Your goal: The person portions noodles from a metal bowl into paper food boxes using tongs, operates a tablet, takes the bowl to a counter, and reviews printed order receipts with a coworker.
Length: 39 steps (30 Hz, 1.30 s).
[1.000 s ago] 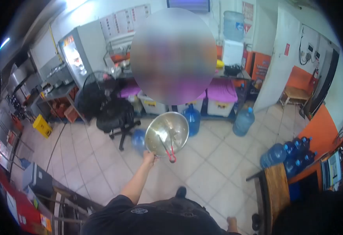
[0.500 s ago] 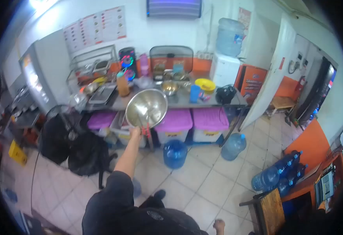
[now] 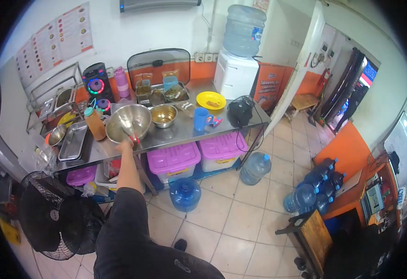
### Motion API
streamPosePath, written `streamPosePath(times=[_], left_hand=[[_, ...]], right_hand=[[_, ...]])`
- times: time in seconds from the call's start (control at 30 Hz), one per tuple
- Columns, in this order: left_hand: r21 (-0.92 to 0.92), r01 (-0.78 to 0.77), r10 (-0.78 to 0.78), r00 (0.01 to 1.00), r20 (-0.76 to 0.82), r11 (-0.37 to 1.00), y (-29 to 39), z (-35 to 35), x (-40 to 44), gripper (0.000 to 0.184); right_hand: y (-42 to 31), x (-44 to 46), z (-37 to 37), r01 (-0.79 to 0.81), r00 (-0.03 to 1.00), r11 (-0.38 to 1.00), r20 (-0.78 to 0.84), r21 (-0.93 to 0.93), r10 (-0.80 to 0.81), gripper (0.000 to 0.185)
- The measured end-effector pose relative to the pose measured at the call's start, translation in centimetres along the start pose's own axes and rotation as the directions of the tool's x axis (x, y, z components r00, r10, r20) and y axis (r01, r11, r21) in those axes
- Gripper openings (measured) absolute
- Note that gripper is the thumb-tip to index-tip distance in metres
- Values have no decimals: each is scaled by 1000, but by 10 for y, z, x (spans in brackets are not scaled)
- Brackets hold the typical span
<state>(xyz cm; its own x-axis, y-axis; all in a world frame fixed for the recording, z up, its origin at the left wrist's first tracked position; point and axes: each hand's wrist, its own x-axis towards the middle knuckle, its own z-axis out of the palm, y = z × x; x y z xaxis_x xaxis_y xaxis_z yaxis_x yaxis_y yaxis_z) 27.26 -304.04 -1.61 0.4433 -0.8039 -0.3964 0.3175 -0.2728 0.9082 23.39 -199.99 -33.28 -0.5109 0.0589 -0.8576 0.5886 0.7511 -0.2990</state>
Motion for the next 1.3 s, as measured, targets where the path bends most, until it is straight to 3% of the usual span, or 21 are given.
streamPosePath(times=[0.1,0.3,0.37,0.43,0.47,0.53,0.6,0.67,0.7,0.73,0.77,0.83,0.9,0.93,1.0,1.03,1.07,1.1,1.13,1.27,1.3], left_hand=[[-421,129,11,949,315,898,-10,2,5,48],[-83,-160,180,862,473,984,-143,-84,-96,41],[305,-526,357,809,466,794,-242,-158,-161,50],[272,-869,406,443,799,413,-389,-259,-209,46],[303,-914,20,320,947,269,-422,-320,-261,44],[-137,-985,-686,-170,708,102,-468,-425,-369,41],[-590,-712,-834,-540,114,380,-501,-502,-502,38],[-644,-377,-668,-687,-288,665,-514,-588,-648,35],[-595,-302,-574,-745,-341,745,-495,-623,-721,33],[-504,-346,-531,-797,-288,792,-473,-642,-779,32],[-404,-370,-485,-843,-233,837,-451,-662,-836,30],[12,-640,-627,-757,-183,769,-456,-683,-906,27],[-136,-625,-639,-763,-99,768,-438,-686,-949,30],[-501,-478,-583,-810,-66,721,-451,-684,-962,39],[-693,-414,-622,-781,-63,591,-515,-672,-960,38],[-893,-93,-537,-824,-179,441,-569,-649,-943,37],[-887,-338,-701,-713,24,314,-554,-650,-946,36],[-896,-389,-786,-613,78,214,-563,-650,-958,36],[-914,-370,-842,-535,65,164,-576,-657,-982,36],[-961,24,-923,-272,-273,277,-677,-731,-1099,36],[-913,151,-884,-234,-404,378,-706,-762,-1141,36]], right_hand=[[-15,-27,14,47,999,997,-22,53,-46,38],[27,-61,23,132,990,976,-66,171,-122,33],[73,-78,24,150,987,962,-99,226,-130,31],[133,-106,31,162,981,939,-153,302,-120,30],[168,-120,39,167,976,927,-190,335,-107,29],[237,-156,63,176,965,910,-249,376,-84,28],[294,-194,86,236,940,922,-312,308,-136,27],[334,-228,82,272,907,922,-393,274,-151,27],[334,-251,45,158,953,959,-291,235,-85,36],[345,-273,29,160,914,786,-391,598,112,39],[371,-274,0,85,882,877,-445,473,155,38],[427,-275,-52,110,758,895,-619,433,207,23],[482,-290,-102,193,587,789,-713,583,384,32],[512,-309,-133,269,516,732,-735,626,440,42],[606,-291,-169,81,370,643,-622,762,690,54],[658,-272,-176,36,329,581,-559,813,761,56],[707,-259,-174,-5,288,508,-485,861,826,59],[739,-287,-171,78,466,339,-335,938,819,57],[804,-252,-132,-219,161,693,-675,687,720,43],[830,-351,-68,-229,133,-51,83,972,988,55],[854,-340,-22,-438,251,72,45,896,967,43]])
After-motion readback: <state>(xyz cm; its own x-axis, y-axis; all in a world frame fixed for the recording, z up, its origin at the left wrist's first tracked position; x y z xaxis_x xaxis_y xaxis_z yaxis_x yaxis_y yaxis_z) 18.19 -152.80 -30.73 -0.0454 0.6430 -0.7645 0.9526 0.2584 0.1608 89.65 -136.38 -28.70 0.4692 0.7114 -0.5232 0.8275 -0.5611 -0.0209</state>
